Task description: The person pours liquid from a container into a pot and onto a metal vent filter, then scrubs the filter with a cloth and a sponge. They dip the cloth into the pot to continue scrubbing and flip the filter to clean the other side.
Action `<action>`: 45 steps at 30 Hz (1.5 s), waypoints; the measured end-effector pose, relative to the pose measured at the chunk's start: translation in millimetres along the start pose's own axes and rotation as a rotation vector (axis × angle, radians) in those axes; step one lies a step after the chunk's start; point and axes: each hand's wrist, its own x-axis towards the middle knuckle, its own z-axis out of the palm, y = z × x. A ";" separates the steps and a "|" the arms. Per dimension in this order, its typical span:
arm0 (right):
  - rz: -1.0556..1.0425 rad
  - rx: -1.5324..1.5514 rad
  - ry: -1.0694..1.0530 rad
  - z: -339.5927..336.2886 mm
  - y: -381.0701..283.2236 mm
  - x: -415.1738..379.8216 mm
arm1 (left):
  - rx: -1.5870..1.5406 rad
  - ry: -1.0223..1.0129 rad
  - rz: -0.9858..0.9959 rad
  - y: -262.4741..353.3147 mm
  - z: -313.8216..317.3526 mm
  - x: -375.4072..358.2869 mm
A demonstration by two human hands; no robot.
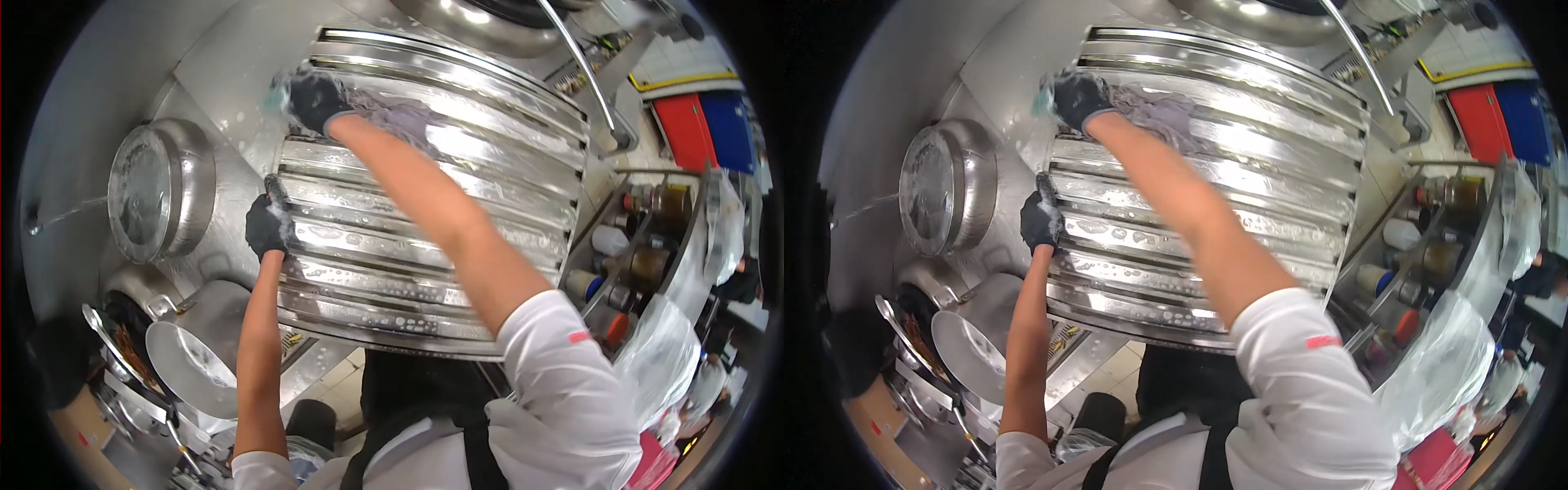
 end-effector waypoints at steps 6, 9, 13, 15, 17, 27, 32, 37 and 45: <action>-0.193 -0.317 0.075 -100.1 136.5 -155.6 | -0.046 -0.021 -0.018 2.7 -4.8 -1.1; 0.106 -0.613 0.032 -192.3 161.2 -180.4 | -0.058 -0.061 -0.064 -2.5 -1.1 1.8; 0.106 -0.175 0.115 -243.1 244.8 -207.5 | -0.171 -0.041 0.003 -27.2 27.4 19.8; 0.241 -0.123 0.128 -263.6 194.3 -201.5 | -0.002 -0.080 0.264 -21.0 12.3 11.2; 0.365 -0.065 0.128 -280.0 172.2 -200.1 | -0.506 0.077 0.577 -142.6 133.1 76.6; 0.341 -0.486 0.378 -264.2 109.9 -222.5 | -0.357 -0.048 0.171 -9.1 1.1 -4.9; 0.322 -0.207 0.043 -150.1 236.8 -285.6 | -0.397 0.017 0.527 -70.8 52.1 42.0; 0.242 -0.214 -0.130 -201.4 251.4 -257.5 | -0.193 0.198 0.267 -71.5 57.9 28.5; -0.221 -0.614 -0.002 -364.2 130.2 -161.9 | 0.002 0.003 0.024 -6.7 5.0 8.4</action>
